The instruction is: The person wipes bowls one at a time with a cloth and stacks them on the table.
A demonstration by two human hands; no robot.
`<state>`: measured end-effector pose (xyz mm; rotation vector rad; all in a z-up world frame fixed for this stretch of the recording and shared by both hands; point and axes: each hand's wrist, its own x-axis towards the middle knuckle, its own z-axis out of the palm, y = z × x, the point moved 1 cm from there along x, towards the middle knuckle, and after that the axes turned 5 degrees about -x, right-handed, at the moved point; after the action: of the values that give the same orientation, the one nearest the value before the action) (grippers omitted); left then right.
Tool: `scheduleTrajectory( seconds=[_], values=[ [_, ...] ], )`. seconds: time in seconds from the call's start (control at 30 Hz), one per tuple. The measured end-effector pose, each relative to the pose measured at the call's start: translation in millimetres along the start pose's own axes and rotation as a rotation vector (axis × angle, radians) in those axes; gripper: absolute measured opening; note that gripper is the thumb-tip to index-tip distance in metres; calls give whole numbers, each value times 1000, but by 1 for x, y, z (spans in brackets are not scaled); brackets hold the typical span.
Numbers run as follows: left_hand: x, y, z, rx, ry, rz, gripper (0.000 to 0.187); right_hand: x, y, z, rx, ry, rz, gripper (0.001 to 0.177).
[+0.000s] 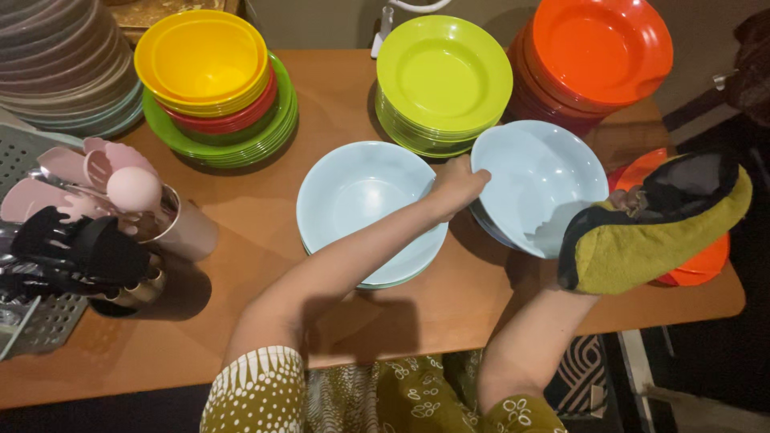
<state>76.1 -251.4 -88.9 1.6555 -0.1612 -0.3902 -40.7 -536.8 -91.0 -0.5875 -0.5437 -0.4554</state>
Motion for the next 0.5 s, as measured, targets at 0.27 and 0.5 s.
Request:
scheduleTrajectory(
  seconds=[0.27, 0.5],
  values=[
    [11, 3, 8, 504, 109, 257, 99, -1, 9, -1, -8, 20, 32, 40],
    [-26, 51, -28, 154, -330, -159, 73, 10, 13, 3, -30, 15, 70, 38]
  ],
)
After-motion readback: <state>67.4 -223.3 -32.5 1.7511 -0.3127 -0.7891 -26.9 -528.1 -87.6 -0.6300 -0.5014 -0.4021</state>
